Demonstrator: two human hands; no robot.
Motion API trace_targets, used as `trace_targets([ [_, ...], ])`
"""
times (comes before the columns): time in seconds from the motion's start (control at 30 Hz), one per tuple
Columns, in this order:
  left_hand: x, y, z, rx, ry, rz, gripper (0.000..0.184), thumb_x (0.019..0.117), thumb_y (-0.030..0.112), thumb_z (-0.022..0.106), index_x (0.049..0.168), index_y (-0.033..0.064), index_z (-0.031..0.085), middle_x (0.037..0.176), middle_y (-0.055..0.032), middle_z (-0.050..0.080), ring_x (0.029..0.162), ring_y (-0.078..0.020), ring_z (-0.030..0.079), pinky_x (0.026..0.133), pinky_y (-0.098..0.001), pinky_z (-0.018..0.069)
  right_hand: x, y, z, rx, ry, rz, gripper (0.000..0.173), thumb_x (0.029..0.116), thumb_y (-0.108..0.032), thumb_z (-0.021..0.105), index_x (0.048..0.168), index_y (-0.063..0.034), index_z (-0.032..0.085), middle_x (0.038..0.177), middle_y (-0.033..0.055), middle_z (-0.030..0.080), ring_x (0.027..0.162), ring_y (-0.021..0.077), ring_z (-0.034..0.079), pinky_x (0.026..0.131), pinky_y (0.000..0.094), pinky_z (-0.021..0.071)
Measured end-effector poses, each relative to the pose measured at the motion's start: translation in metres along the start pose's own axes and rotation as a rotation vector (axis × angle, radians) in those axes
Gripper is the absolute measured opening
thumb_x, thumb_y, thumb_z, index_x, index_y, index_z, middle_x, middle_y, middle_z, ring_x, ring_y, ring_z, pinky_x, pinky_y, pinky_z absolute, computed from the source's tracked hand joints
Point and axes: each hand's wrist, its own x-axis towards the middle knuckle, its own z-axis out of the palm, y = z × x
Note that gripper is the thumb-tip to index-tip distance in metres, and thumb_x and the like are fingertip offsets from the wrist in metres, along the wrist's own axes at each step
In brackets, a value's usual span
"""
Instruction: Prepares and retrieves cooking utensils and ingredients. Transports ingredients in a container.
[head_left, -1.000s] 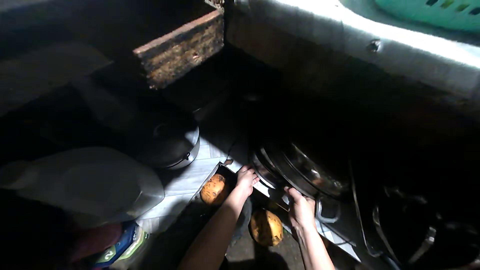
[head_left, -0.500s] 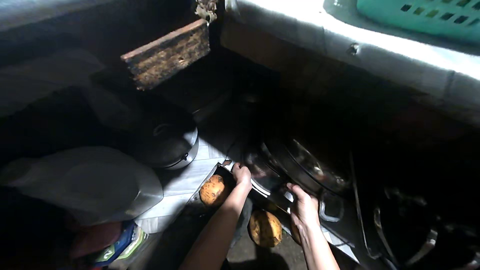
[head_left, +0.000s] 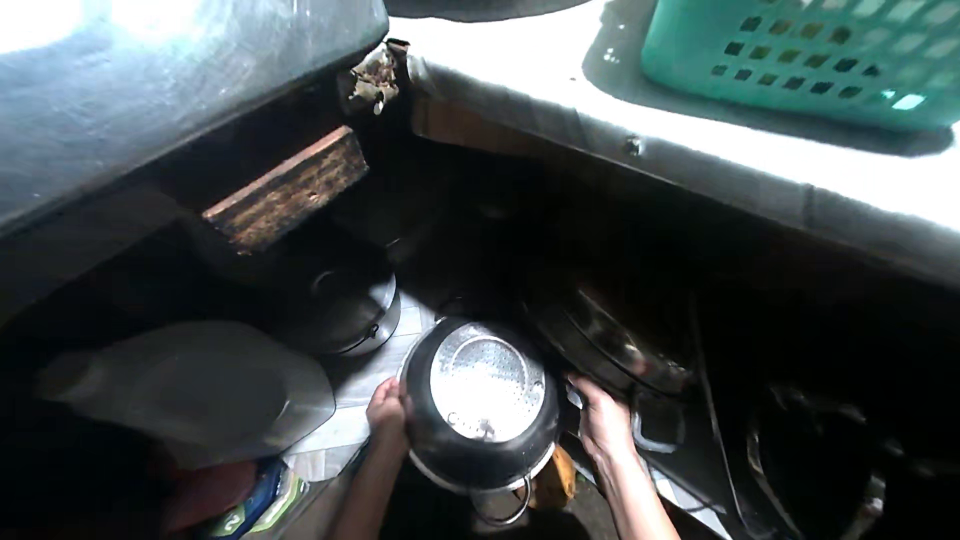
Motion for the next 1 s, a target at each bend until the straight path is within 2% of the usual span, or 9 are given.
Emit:
trace_targets([
  [0.13, -0.032, 0.011, -0.051, -0.158, 0.032, 0.053, 0.027, 0.1088, 0.012, 0.041, 0.124, -0.0064, 0.054, 0.087, -0.0031, 0.059, 0.072, -0.0042, 0.059, 0.068, -0.0239, 0.0531, -0.001, 0.011, -0.004, -0.223, 0.080, 0.161, 0.018, 0.0885, 0.002, 0.071, 0.106, 0.0037, 0.067, 0.099, 0.0092, 0.070, 0.091, 0.0119, 0.066, 0.081, 0.0303, 0.0548],
  [0.27, -0.076, 0.044, -0.081, -0.185, 0.143, 0.048, 0.026, 0.1102, 0.015, 0.038, 0.120, -0.0008, 0.056, 0.077, 0.0046, 0.057, 0.060, 0.0012, 0.056, 0.057, -0.0179, 0.0512, 0.003, 0.036, -0.016, -0.364, 0.073, 0.214, 0.027, 0.0905, -0.001, 0.072, 0.116, 0.0065, 0.066, 0.112, 0.0154, 0.069, 0.101, 0.0178, 0.064, 0.090, 0.0379, 0.0524],
  [0.37, -0.098, 0.059, -0.097, -0.171, 0.172, 0.105, 0.030, 0.1110, 0.016, 0.036, 0.127, -0.0021, 0.053, 0.093, 0.0041, 0.061, 0.078, 0.0050, 0.061, 0.073, -0.0168, 0.0535, 0.002, 0.047, -0.018, -0.365, 0.111, 0.211, 0.033, 0.0877, 0.002, 0.073, 0.118, 0.0077, 0.064, 0.111, 0.0177, 0.068, 0.099, 0.0205, 0.064, 0.089, 0.0398, 0.0528],
  [0.47, -0.116, 0.071, -0.101, -0.098, 0.181, 0.109, 0.036, 0.1113, 0.016, 0.033, 0.135, -0.0061, 0.048, 0.108, 0.0006, 0.060, 0.092, 0.0067, 0.059, 0.085, -0.0163, 0.0508, 0.001, 0.048, -0.017, -0.398, 0.160, 0.231, 0.039, 0.0881, -0.002, 0.075, 0.124, 0.0088, 0.062, 0.118, 0.0220, 0.066, 0.107, 0.0267, 0.063, 0.095, 0.0464, 0.0500],
  [0.63, -0.130, 0.083, -0.096, -0.129, 0.271, 0.082, 0.032, 0.1114, 0.017, 0.036, 0.127, -0.0029, 0.055, 0.097, -0.0001, 0.065, 0.083, 0.0010, 0.064, 0.077, -0.0200, 0.0558, 0.007, 0.051, -0.020, -0.585, 0.089, 0.270, 0.038, 0.0937, -0.018, 0.074, 0.121, 0.0068, 0.066, 0.117, 0.0242, 0.068, 0.111, 0.0325, 0.064, 0.099, 0.0529, 0.0473],
  [0.8, -0.132, 0.104, -0.108, -0.100, 0.327, 0.091, 0.029, 0.1114, 0.016, 0.036, 0.127, -0.0017, 0.053, 0.098, -0.0016, 0.063, 0.084, -0.0029, 0.065, 0.078, -0.0244, 0.0574, -0.003, 0.051, -0.035, -0.523, -0.062, 0.272, 0.043, 0.0985, -0.011, 0.066, 0.135, 0.0078, 0.054, 0.132, 0.0238, 0.060, 0.124, 0.0260, 0.058, 0.108, 0.0410, 0.0445],
  [0.9, -0.125, 0.105, -0.114, -0.088, 0.343, 0.147, 0.025, 0.1110, 0.016, 0.037, 0.119, 0.0006, 0.055, 0.092, 0.0017, 0.063, 0.081, -0.0017, 0.065, 0.075, -0.0232, 0.0581, -0.026, 0.059, -0.048, -0.599, -0.149, 0.211, 0.079, 0.0924, -0.010, 0.069, 0.157, 0.0054, 0.026, 0.155, 0.0301, 0.038, 0.143, 0.0350, 0.042, 0.118, 0.0463, 0.0354],
  [0.97, -0.118, 0.100, -0.112, -0.079, 0.324, 0.203, 0.024, 0.1108, 0.015, 0.038, 0.116, 0.0007, 0.057, 0.092, 0.0037, 0.063, 0.081, -0.0002, 0.065, 0.076, -0.0217, 0.0574, -0.045, 0.071, -0.053, -0.675, -0.161, 0.133, 0.085, 0.0900, -0.006, 0.069, 0.158, 0.0087, 0.020, 0.152, 0.0360, 0.039, 0.138, 0.0423, 0.045, 0.113, 0.0497, 0.0391],
  [1.0, -0.115, 0.095, -0.112, -0.080, 0.317, 0.238, 0.023, 0.1106, 0.014, 0.038, 0.114, 0.0014, 0.057, 0.091, 0.0047, 0.063, 0.081, 0.0002, 0.065, 0.076, -0.0210, 0.0574, -0.056, 0.081, -0.056, -0.712, -0.161, 0.122, 0.080, 0.0899, -0.005, 0.068, 0.155, 0.0106, 0.025, 0.147, 0.0371, 0.043, 0.133, 0.0442, 0.049, 0.110, 0.0514, 0.0424],
])
